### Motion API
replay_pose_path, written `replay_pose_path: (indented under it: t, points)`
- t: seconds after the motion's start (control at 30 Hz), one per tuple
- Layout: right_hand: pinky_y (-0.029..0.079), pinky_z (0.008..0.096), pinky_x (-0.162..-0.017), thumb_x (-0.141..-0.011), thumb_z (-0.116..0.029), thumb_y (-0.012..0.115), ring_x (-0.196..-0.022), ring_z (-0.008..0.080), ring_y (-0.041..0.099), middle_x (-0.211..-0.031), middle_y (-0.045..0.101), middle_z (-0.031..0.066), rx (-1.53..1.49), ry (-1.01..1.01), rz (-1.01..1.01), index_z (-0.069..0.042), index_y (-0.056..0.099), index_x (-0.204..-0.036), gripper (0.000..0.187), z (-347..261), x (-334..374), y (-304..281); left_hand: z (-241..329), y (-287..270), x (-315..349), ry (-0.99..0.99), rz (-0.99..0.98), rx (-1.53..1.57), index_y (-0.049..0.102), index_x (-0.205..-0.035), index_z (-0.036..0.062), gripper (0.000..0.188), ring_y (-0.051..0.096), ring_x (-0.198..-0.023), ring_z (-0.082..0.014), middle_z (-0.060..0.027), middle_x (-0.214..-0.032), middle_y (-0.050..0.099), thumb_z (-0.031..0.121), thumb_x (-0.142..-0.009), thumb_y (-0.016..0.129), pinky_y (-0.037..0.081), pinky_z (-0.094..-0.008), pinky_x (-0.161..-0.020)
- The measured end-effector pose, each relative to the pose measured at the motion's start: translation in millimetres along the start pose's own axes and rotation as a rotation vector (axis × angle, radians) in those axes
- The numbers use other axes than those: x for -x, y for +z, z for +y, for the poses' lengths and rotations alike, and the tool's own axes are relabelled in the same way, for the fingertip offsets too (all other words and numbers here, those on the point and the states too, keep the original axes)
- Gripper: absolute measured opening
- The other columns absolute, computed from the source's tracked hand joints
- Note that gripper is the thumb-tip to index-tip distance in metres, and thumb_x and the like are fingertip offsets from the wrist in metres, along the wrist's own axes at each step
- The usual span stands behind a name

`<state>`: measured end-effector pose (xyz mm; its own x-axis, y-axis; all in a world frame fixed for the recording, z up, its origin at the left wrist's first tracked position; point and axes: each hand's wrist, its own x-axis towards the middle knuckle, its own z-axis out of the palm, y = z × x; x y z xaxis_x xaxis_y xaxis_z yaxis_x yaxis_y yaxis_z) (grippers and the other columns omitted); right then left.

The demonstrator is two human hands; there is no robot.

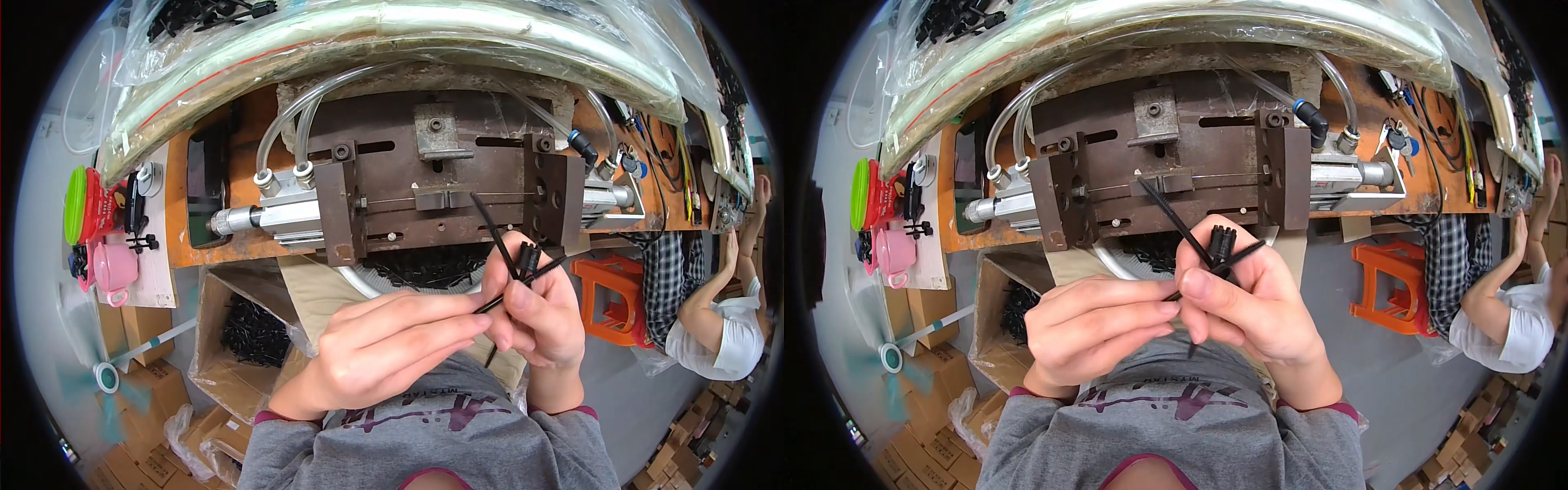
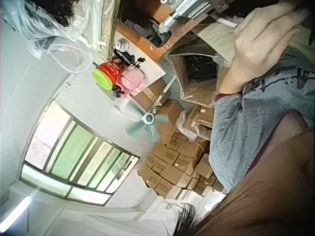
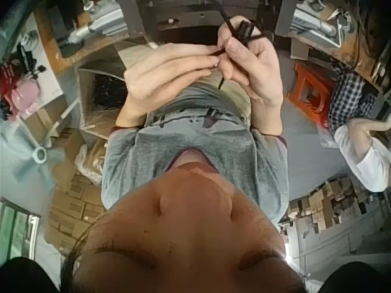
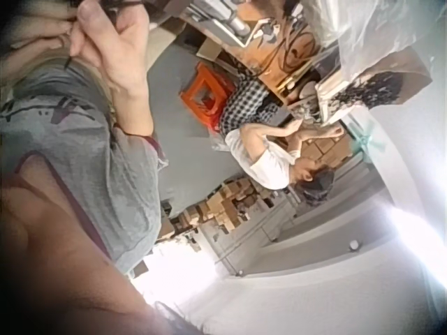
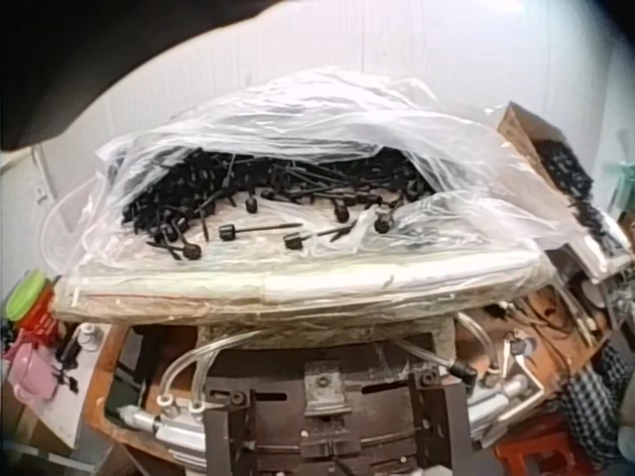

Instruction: The person is assembling small black plastic components using a pneumatic clamping machine.

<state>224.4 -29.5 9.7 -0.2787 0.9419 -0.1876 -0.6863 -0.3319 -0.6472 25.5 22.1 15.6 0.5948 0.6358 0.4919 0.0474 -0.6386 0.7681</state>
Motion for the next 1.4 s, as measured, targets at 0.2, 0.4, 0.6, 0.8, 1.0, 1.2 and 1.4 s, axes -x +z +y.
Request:
replay_pose_path:
  t: [0.2, 0.4, 0.6, 0.8, 1.0, 1.2, 1.4]
  points:
    - [0.043, 0.0204, -0.055, -0.107, -0.019, 0.039, -0.056, 0.0124, 0.050, -0.088, 0.063, 0.0205, 0.002, -0.300, 0.093, 0.004, 0.046, -0.121, 0.029, 2, -1, -1, 3, -1, 10, -0.028, 0.069, -0.034, 0.074, -0.095, 0.0003, 0.035, 0.072, -0.080, -0.0210, -0.0153, -0.098, 0.072, 0.007, -0.064, 0.088, 0.058, -0.0289, -0.064]
    - [0.054, 0.0308, -0.069, -0.102, -0.019, 0.051, -0.078, 0.0211, 0.066, -0.107, 0.064, 0.0251, 0.399, -0.525, 0.264, 0.005, 0.051, -0.114, 0.027, 1, 4, 7, -20, 22, 9, -0.034, 0.086, -0.388, 0.072, -0.096, -0.0032, 0.030, 0.070, -0.078, -0.0218, -0.0228, -0.119, 0.066, -0.001, -0.067, 0.081, 0.058, -0.0283, -0.067]
    - [0.059, 0.0364, -0.081, -0.098, -0.004, 0.053, -0.098, 0.0309, 0.070, -0.119, 0.060, 0.0270, 0.766, -0.682, 0.373, 0.007, 0.059, -0.107, 0.015, 2, 3, 11, -24, 31, 3, -0.020, 0.036, -0.672, 0.073, -0.094, -0.0006, 0.030, 0.064, -0.062, -0.0154, -0.0147, -0.118, 0.069, 0.005, -0.065, 0.081, 0.049, -0.0257, -0.056]
    - [0.060, 0.0353, -0.080, -0.098, 0.003, 0.050, -0.102, 0.0342, 0.069, -0.122, 0.060, 0.0269, 0.971, -0.772, 0.429, 0.008, 0.061, -0.109, 0.016, 5, 4, 6, -21, 29, -3, -0.050, 0.025, -0.709, 0.074, -0.093, 0.0019, 0.029, 0.062, -0.059, -0.0137, -0.0125, -0.118, 0.070, 0.006, -0.065, 0.081, 0.047, -0.0249, -0.057]
    - [0.060, 0.0351, -0.080, -0.097, 0.006, 0.050, -0.104, 0.0353, 0.069, -0.123, 0.061, 0.0265, 1.219, -0.844, 0.453, 0.006, 0.063, -0.110, 0.018, 10, 2, 1, -21, 28, -3, -0.076, 0.015, -0.693, 0.074, -0.093, 0.0032, 0.029, 0.062, -0.060, -0.0134, -0.0109, -0.118, 0.071, 0.006, -0.065, 0.081, 0.047, -0.0251, -0.058]
    - [0.058, 0.0369, -0.088, -0.075, 0.019, 0.063, -0.107, 0.0362, 0.068, -0.123, 0.062, 0.0279, 1.414, -0.912, 0.445, 0.009, 0.065, -0.113, 0.039, 16, -2, -3, -18, 22, -4, -0.105, 0.022, -0.477, 0.073, -0.097, 0.0024, 0.035, 0.068, -0.069, -0.0182, -0.0122, -0.115, 0.071, 0.008, -0.064, 0.084, 0.050, -0.0255, -0.059]
    - [0.059, 0.0369, -0.085, -0.077, 0.003, 0.067, -0.104, 0.0363, 0.069, -0.119, 0.064, 0.0303, 1.545, -0.968, 0.291, 0.012, 0.065, -0.115, 0.040, 25, -12, 2, 5, 19, -8, -0.189, 0.129, 0.181, 0.072, -0.096, -0.0013, 0.041, 0.072, -0.082, -0.0247, -0.0161, -0.092, 0.073, 0.012, -0.063, 0.092, 0.057, -0.0299, -0.070]
